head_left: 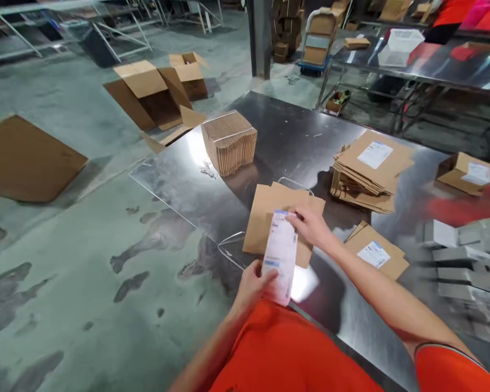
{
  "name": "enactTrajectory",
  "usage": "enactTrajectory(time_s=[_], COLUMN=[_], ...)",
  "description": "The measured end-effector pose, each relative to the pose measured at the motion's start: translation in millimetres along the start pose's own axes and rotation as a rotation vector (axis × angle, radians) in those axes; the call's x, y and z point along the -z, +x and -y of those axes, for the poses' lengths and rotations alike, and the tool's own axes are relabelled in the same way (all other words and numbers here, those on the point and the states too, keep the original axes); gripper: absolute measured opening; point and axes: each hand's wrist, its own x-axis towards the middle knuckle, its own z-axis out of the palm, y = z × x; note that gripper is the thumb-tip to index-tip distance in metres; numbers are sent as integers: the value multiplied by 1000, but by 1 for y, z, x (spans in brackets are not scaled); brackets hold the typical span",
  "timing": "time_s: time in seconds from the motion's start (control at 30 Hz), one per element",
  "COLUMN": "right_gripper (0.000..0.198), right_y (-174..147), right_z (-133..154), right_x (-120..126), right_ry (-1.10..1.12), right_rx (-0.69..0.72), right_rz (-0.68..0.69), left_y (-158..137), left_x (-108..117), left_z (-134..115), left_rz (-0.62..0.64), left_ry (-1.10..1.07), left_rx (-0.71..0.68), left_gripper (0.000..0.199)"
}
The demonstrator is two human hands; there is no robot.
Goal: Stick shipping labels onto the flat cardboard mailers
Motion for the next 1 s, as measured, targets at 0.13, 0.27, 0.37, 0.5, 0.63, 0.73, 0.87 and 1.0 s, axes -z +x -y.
enactTrajectory(time_s=[0.13, 0.27, 0.37, 0.5, 0.63, 0.73, 0.87, 1.0], right_gripper=[41, 62, 55, 48, 63, 58, 45, 82], right_y=[48, 46, 39, 51, 45, 15, -25, -57], right_z=[-25, -24, -16, -15, -14, -9, -25, -66], right_x=[-4, -9, -16, -37, -60, -67, -46, -7], right_ry=[-298, -630, -712, -664, -738, -711, -626, -449], right_rx=[-38, -75, -65, 25, -76, 127, 105, -557], right_rz=[156, 170, 98, 123, 103, 211, 171, -410], left_y=[0, -22, -31, 9, 56, 63, 57, 48], left_x=[9, 37, 64, 68, 39, 28, 30, 20], left_z=[32, 56, 50, 10, -10, -3, 3, 2], left_rz=[21, 19, -98, -310, -154, -207, -127, -34], left_ry=[-51, -41, -66, 25, 175, 280, 368, 370], left_rx=[99, 177, 65, -300, -445, -486, -526, -483], left_gripper=[48, 45, 42, 43, 39, 39, 40, 41])
